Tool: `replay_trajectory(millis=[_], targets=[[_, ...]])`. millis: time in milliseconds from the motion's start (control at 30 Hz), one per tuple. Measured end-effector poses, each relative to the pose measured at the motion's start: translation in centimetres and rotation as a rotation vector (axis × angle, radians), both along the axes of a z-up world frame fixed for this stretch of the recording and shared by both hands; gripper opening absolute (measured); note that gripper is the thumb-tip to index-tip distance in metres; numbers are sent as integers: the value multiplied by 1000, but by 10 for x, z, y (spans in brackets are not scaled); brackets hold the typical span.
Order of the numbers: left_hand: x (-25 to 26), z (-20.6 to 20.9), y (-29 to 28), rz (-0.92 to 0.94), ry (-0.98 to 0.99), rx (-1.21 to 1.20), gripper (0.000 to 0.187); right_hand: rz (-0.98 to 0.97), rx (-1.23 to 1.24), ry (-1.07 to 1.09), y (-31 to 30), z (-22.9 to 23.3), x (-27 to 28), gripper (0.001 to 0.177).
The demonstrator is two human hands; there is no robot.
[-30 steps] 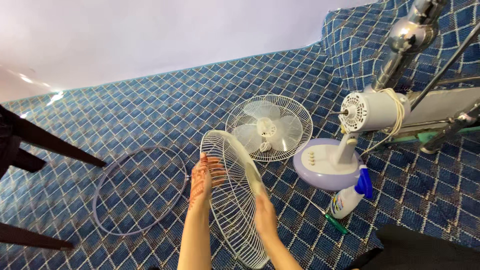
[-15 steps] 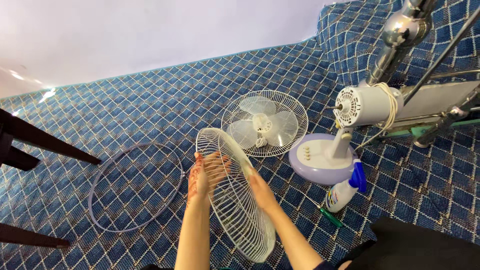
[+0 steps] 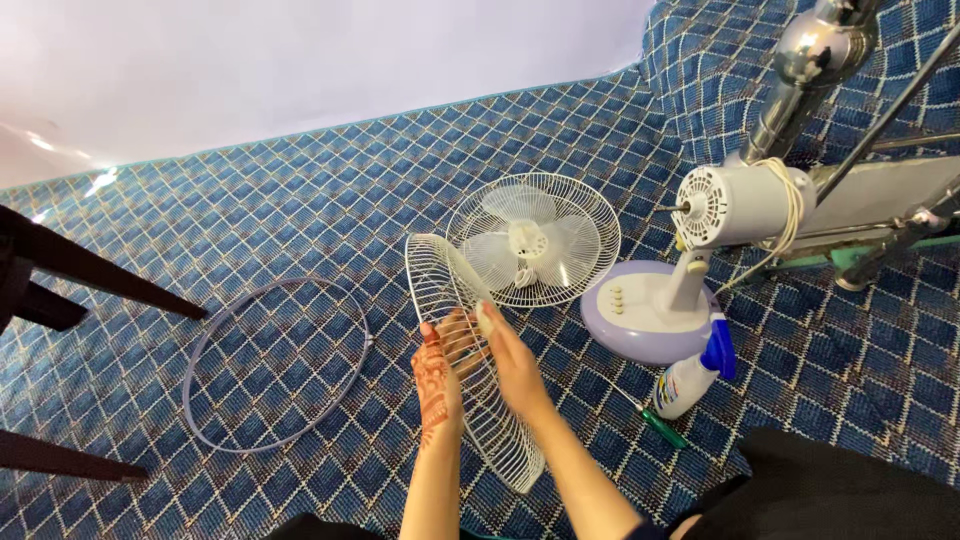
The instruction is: The person wipes the metal fan cage and the fan blades with a cloth. The fan is disassembled on the floor, and the person cleans each part individually.
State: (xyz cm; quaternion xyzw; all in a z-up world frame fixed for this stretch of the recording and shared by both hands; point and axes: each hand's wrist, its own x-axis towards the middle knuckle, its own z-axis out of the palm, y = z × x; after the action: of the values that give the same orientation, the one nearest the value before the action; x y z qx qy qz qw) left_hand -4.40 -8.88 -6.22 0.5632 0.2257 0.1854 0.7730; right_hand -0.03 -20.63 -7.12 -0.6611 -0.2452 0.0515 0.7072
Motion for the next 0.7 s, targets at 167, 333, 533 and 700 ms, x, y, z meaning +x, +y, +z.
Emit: replay_trajectory(millis=[167,333,533,700], targets=[[3,4,-13,-23,-33,75,69,-7,44,252,-2,-10,15,52],[-5,-18,-21,117,-85,211,68,48,-129,-222,-1,12,-14,53],[-13,-17,-23,84,-112,-4,72,14,-57,28,6,-42,23,50],[-27,-1,-16,-84,-116,87,81,-32,6,379,10,-73,50,50]])
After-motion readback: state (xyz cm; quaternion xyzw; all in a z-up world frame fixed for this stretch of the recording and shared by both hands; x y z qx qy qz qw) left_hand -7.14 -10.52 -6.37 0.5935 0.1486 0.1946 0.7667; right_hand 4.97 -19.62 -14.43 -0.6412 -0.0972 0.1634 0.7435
